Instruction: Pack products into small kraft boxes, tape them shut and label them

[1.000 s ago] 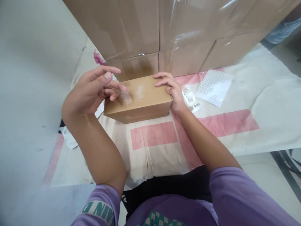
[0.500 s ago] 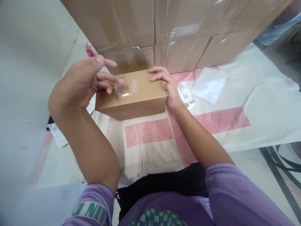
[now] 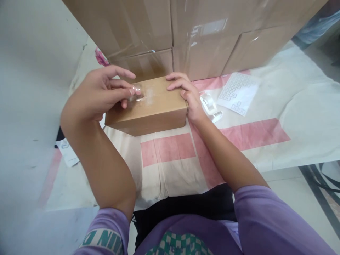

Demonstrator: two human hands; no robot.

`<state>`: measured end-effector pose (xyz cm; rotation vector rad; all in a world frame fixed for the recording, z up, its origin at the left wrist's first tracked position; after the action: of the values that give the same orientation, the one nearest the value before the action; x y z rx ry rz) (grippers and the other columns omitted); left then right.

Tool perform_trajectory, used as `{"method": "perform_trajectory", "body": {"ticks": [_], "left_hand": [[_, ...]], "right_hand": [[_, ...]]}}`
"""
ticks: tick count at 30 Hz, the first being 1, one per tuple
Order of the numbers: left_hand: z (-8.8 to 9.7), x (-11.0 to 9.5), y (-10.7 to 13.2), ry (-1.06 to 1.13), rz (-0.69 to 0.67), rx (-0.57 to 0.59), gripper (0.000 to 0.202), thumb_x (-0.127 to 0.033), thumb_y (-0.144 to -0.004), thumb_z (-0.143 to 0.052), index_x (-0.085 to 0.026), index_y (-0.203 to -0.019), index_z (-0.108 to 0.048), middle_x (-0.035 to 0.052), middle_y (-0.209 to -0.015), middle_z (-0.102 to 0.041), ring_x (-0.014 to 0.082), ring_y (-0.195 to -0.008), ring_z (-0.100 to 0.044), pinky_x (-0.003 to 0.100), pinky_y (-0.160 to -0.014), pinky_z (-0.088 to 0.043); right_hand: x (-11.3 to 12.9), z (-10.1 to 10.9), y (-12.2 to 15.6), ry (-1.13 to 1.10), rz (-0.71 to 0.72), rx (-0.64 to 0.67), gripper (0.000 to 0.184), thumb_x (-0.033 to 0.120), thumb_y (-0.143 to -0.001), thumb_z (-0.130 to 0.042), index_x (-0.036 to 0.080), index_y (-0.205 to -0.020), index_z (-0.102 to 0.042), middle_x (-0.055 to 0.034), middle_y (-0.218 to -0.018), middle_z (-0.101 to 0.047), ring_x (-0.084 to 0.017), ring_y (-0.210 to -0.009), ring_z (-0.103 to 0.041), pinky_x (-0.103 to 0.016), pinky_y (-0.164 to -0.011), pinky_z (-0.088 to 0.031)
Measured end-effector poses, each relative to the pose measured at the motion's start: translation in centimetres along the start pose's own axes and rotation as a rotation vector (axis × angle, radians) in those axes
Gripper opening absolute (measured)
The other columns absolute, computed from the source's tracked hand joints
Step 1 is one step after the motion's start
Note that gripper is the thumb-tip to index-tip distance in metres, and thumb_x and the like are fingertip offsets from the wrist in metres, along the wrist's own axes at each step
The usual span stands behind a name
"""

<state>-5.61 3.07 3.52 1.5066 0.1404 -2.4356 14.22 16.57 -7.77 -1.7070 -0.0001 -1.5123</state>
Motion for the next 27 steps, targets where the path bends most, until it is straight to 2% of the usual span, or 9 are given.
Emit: {"method": "perform_trajectory", "body": {"ticks": [3, 6, 11, 14, 19, 21, 24, 27], "left_hand": [[0.1, 0.1, 0.0, -0.012, 0.009, 0.037, 0.043, -0.019, -0.075, -0.076, -0.025, -0.116, -0.066, 0.0020, -0.096, -0.075, 0.0123, -0.058, -0.057, 0.029, -0.059, -0.045], [0.0, 0.1, -0.1, -0.038, -0.008, 0.062, 0.051, -0.016, -0.071, -0.077, -0.028, -0.119, -0.066, 0.0022, -0.099, -0.074, 0.0121, -0.059, -0.056, 0.027, -0.055, -0.044], [-0.6, -0.3, 0.1, -0.161, -0.009, 0.080, 0.061, -0.016, -0.073, -0.076, -0.032, -0.130, -0.061, 0.0034, -0.108, -0.068, 0.0180, -0.077, -0.064, 0.029, -0.064, -0.051], [-0.8, -0.5, 0.3, -0.196, 0.007, 0.072, 0.064, -0.013, -0.074, -0.076, -0.031, -0.133, -0.060, 0.0040, -0.112, -0.065, 0.0189, -0.080, -0.065, 0.029, -0.068, -0.052], [-0.8, -0.4, 0.3, -0.127, -0.006, 0.047, 0.056, -0.013, -0.074, -0.076, -0.030, -0.126, -0.064, 0.0038, -0.112, -0.063, 0.0202, -0.083, -0.065, 0.030, -0.070, -0.051], [-0.8, -0.3, 0.1, -0.175, -0.026, 0.025, 0.053, -0.014, -0.074, -0.075, -0.030, -0.123, -0.064, 0.0043, -0.119, -0.062, 0.0196, -0.083, -0.064, 0.030, -0.071, -0.051], [-1.1, 0.0, -0.4, -0.268, -0.033, -0.062, 0.045, -0.017, -0.077, -0.071, -0.029, -0.120, -0.063, 0.0045, -0.128, -0.061, 0.0154, -0.073, -0.060, 0.033, -0.070, -0.050], [-1.6, 0.4, -1.1, -0.291, -0.010, -0.141, 0.039, -0.020, -0.082, -0.066, -0.029, -0.120, -0.061, 0.0033, -0.127, -0.063, 0.0121, -0.061, -0.056, 0.035, -0.068, -0.049]], "right_hand": [[-0.1, 0.1, 0.0, 0.038, -0.035, -0.006, 0.051, 0.081, -0.084, -0.051, 0.035, -0.095, -0.072, 0.0007, -0.134, -0.063, -0.035, -0.138, -0.046, -0.056, -0.125, -0.034], [-0.2, 0.0, 0.1, -0.014, 0.024, -0.014, 0.051, 0.076, -0.088, -0.050, 0.031, -0.096, -0.073, -0.0006, -0.131, -0.063, -0.034, -0.137, -0.049, -0.055, -0.125, -0.033], [-0.2, -0.1, 0.1, -0.053, 0.039, -0.008, 0.047, 0.069, -0.092, -0.050, 0.029, -0.096, -0.074, -0.0010, -0.126, -0.063, -0.032, -0.135, -0.052, -0.055, -0.123, -0.033], [-0.2, 0.0, 0.1, -0.055, 0.041, -0.009, 0.046, 0.068, -0.092, -0.050, 0.029, -0.097, -0.074, -0.0012, -0.128, -0.063, -0.032, -0.136, -0.051, -0.053, -0.124, -0.032], [-0.1, 0.1, 0.0, -0.054, 0.057, 0.001, 0.041, 0.063, -0.093, -0.051, 0.030, -0.098, -0.074, -0.0012, -0.130, -0.064, -0.031, -0.134, -0.052, -0.052, -0.124, -0.034], [0.0, 0.2, 0.0, -0.041, 0.057, 0.007, 0.040, 0.063, -0.093, -0.051, 0.031, -0.098, -0.074, -0.0012, -0.130, -0.064, -0.031, -0.133, -0.053, -0.053, -0.123, -0.034], [-0.1, 0.2, 0.0, -0.013, 0.050, 0.014, 0.044, 0.067, -0.093, -0.048, 0.032, -0.098, -0.073, -0.0010, -0.131, -0.063, -0.031, -0.134, -0.053, -0.055, -0.122, -0.033], [-0.1, 0.3, 0.0, -0.009, 0.040, 0.009, 0.045, 0.068, -0.093, -0.047, 0.032, -0.098, -0.073, -0.0010, -0.132, -0.062, -0.032, -0.135, -0.052, -0.056, -0.122, -0.032]]}}
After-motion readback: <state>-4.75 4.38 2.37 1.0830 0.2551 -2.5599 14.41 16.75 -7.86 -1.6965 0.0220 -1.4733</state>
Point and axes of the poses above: each hand's wrist, its own y-axis away from the middle knuckle, its own z-axis out of the back of the hand, x = y × z, the point moved 1 cm from there along -y, towards the middle knuckle
